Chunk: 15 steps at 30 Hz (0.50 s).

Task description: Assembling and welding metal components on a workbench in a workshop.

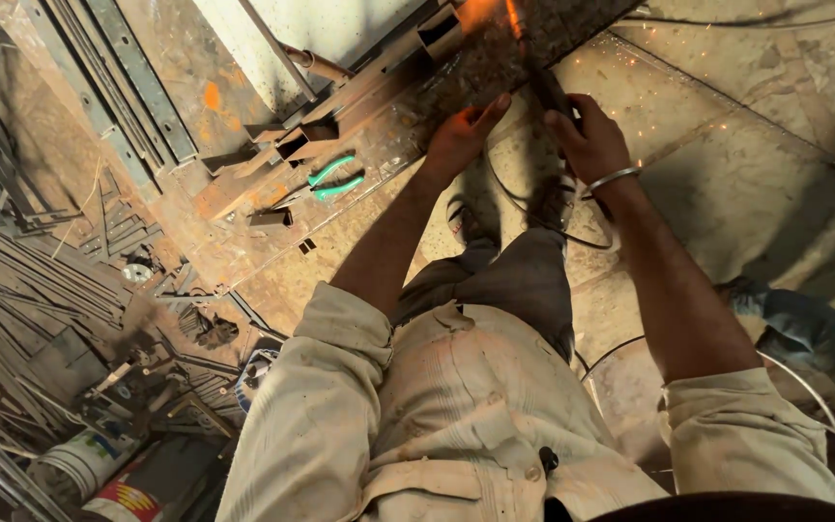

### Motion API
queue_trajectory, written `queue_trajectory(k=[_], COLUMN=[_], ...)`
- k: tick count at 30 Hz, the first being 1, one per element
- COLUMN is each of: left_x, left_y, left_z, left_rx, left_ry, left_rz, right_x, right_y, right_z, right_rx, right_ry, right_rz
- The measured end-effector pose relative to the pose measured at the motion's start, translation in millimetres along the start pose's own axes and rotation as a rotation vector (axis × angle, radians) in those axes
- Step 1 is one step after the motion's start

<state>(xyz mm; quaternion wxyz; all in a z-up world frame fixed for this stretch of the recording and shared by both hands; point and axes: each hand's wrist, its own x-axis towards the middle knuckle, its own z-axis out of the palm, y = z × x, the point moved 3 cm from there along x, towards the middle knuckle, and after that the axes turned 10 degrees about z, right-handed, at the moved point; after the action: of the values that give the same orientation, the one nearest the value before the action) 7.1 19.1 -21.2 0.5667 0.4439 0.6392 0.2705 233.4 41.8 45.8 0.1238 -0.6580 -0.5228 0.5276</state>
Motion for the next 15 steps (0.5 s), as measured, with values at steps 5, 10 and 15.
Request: queue_trajectory(k=[5, 10, 15], left_x=[-7.1, -26.9, -68.3], left_y=[3.7, 1.6, 11.3], left_z=[3.9, 0.9, 4.1], left_rx=[0.186, 0.087, 0.024], left_ry=[-0.081, 0.048, 0.118], left_rz=[-0.070, -0.004, -0.146], right_x=[-3.7, 3.2, 16.3], right_y=[2.8, 13.3, 16.8], right_z=[-22.6, -39.3, -55.4], right_rx=[-0.058, -0.131, -0.180], right_ry=[-0.068, -0.152, -0.252], right_rz=[0.111, 0.078, 0.077])
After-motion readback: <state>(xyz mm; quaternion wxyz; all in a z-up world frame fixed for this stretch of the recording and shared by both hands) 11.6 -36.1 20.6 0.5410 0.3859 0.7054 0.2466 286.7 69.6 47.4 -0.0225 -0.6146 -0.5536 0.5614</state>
